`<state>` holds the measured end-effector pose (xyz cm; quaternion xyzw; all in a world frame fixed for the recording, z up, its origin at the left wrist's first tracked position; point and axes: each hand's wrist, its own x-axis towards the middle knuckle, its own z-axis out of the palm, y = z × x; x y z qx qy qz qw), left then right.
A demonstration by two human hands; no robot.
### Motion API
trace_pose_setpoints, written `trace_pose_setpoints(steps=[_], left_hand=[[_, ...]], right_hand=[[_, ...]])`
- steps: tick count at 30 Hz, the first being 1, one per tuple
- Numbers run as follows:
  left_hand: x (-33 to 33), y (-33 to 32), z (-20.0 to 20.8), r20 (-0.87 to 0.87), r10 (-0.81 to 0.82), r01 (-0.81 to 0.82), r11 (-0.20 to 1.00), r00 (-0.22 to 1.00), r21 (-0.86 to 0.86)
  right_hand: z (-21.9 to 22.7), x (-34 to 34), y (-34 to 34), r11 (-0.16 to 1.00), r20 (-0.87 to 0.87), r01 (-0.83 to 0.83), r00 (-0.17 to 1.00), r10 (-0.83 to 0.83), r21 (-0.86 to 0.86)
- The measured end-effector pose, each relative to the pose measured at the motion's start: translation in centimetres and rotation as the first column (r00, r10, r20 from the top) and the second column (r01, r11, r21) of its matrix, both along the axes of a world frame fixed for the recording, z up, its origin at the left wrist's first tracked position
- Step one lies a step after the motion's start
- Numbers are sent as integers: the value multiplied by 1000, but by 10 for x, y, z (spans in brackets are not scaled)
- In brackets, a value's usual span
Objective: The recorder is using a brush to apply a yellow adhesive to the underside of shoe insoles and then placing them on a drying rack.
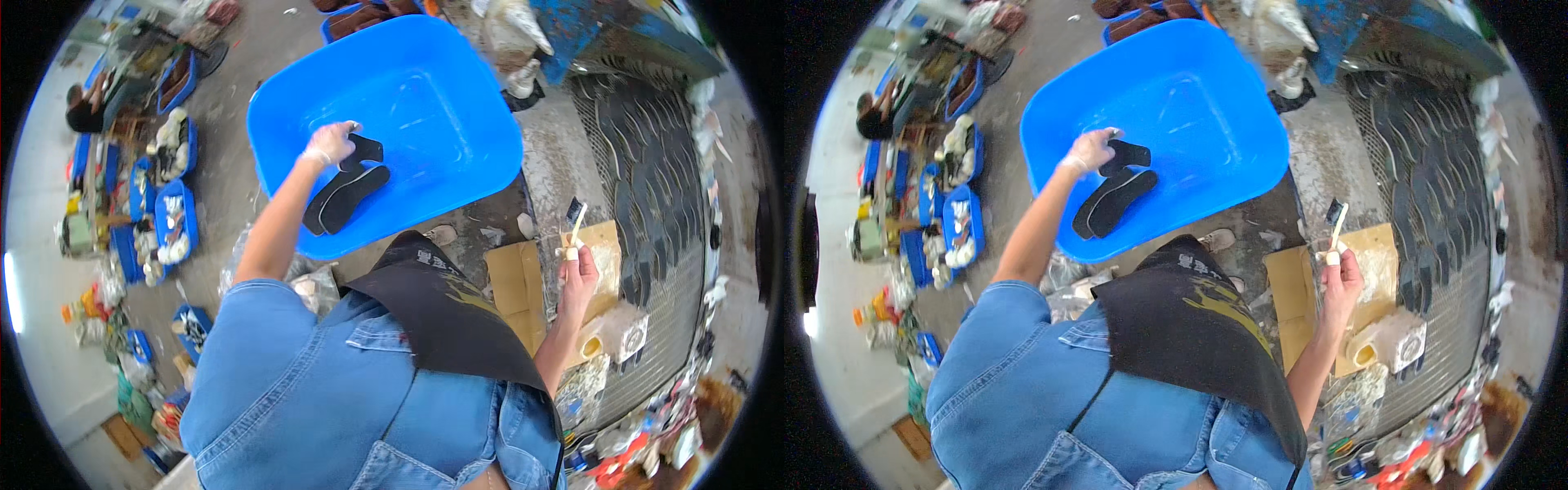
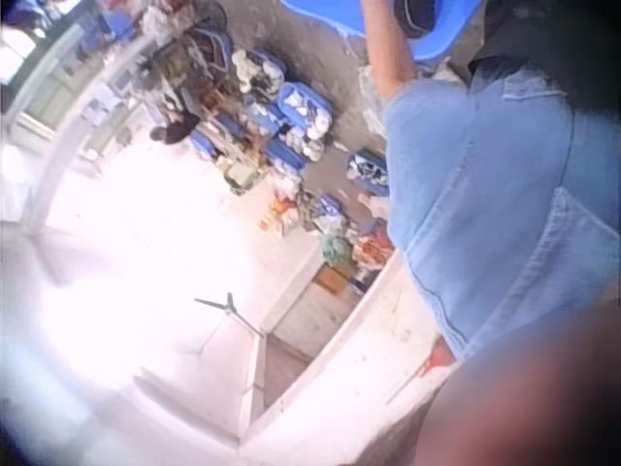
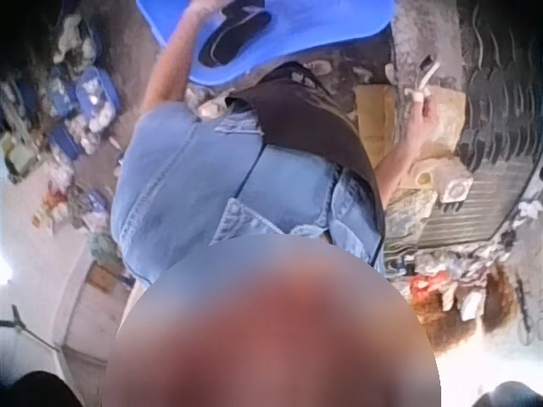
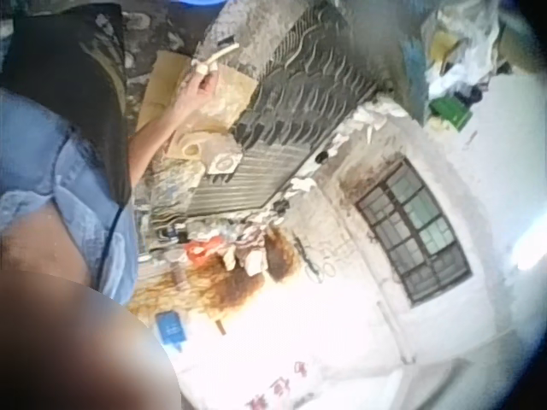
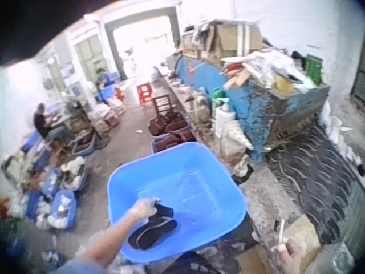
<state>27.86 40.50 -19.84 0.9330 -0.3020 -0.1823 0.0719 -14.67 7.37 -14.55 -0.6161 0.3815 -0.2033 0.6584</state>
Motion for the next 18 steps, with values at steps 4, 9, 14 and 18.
trace_pose_setpoints(steps=[4,9,14,18], left_hand=[[-3,-110,118,-509,-247,148,962,824,-228],[-85,-219,138,-737,-609,103,787,293,-609],[-186,-268,164,-947,-256,10,965,-195,-263],[-244,-298,166,-827,-212,92,949,-521,-301]], right_hand=[[17,2,15,964,25,144,990,-142,-225],[81,12,33,756,-53,202,953,-298,-623],[105,-19,40,420,13,163,941,-337,-893],[77,-54,52,602,69,518,789,-610,-608]])
